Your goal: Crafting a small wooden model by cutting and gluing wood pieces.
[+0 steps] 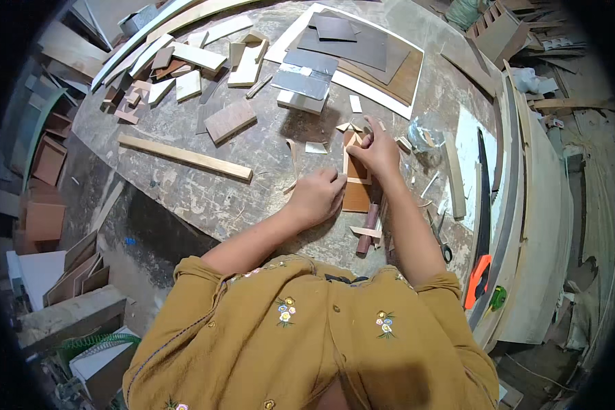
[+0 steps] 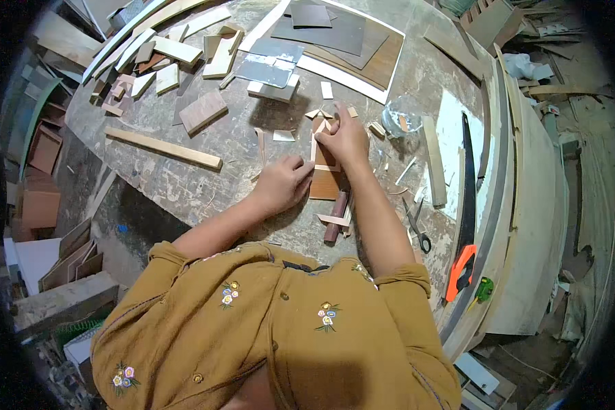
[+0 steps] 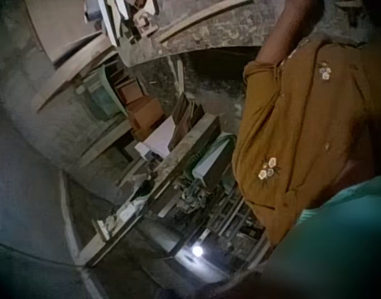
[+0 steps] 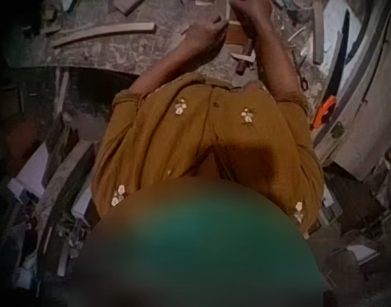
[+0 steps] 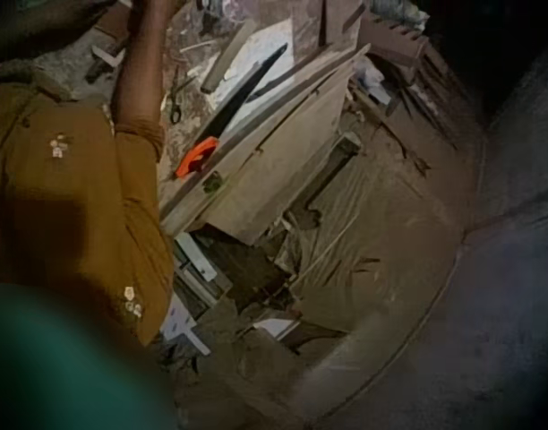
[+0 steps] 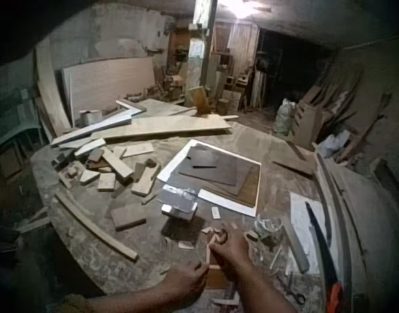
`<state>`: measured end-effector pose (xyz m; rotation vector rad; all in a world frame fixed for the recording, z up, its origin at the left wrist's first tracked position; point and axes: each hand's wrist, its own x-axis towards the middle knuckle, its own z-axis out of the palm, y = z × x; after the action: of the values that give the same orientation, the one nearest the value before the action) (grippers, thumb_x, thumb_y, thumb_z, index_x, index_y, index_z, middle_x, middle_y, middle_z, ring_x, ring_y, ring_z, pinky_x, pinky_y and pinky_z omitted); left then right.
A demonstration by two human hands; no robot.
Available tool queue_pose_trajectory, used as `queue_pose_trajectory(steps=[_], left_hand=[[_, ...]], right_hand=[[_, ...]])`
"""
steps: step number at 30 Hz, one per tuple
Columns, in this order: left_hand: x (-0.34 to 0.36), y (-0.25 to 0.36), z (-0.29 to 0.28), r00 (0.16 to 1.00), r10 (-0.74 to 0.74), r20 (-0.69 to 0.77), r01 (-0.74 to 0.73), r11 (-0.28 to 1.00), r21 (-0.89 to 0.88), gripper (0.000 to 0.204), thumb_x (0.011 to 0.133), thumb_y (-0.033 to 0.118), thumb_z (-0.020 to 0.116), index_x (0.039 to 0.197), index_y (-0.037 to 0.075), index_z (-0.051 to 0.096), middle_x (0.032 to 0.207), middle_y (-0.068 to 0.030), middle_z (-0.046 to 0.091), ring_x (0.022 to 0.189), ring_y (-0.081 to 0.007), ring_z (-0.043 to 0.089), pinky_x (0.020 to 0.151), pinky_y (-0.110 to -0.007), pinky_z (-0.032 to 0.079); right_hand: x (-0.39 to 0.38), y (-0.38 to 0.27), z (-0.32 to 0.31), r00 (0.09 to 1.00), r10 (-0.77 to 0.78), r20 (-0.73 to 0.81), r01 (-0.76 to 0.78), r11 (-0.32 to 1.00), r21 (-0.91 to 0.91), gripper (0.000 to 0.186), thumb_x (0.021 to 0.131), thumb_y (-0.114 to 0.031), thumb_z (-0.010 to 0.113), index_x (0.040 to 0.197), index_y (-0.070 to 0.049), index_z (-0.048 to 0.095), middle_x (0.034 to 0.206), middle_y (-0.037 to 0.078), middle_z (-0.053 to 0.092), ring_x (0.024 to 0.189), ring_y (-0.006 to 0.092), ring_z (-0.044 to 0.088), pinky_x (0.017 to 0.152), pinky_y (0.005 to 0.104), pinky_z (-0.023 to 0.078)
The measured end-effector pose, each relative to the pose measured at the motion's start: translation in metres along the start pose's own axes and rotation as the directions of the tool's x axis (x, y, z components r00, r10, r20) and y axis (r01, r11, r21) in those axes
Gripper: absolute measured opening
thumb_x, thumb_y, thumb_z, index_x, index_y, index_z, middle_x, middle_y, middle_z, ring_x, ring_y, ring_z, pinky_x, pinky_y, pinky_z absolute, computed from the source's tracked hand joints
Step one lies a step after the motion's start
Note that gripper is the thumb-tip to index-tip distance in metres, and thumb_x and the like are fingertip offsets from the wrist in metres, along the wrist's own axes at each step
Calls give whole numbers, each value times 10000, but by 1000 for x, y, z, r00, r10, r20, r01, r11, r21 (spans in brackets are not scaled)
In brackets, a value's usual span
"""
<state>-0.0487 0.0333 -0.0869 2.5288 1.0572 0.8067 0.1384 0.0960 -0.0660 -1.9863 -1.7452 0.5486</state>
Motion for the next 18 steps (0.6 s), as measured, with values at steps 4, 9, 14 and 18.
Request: queue_pose_trajectory(steps=[4,9,14,18], left_hand=[[2,0,-1,1000,12,19,-12,999,33,222,797,140,642,989,32,617,839,-107,555,771,-292,576,627,-411,497],[3,2,-3,997,73,34,-75,995,63,273,756,132,634,1006,24,607,832,-92,551,750,-278,572,584,-405,487],[1,0,-2,993,102,62,-108,988,106,274,758,137,632,1004,24,594,849,-93,542,754,-277,572,591,-398,487],[1,5,-5,997,71,26,-71,997,18,316,783,154,636,1058,7,586,1011,-147,567,829,-305,579,675,-401,505]], right_hand=[[1,-9,-2,1000,13,0,-13,993,-118,805,625,-351,771,1342,-137,475,746,58,648,693,247,642,639,394,507],[0,-16,-4,999,-20,42,30,969,-244,803,682,-335,732,1382,-202,361,839,107,655,806,341,646,702,468,504],[-4,-26,-5,998,-22,55,38,951,-308,816,705,-359,720,1407,-207,333,909,133,659,856,360,638,739,479,505],[-4,-5,-12,997,-62,45,62,998,-6,715,751,-254,712,1393,-178,407,794,107,646,708,264,643,665,382,517]])
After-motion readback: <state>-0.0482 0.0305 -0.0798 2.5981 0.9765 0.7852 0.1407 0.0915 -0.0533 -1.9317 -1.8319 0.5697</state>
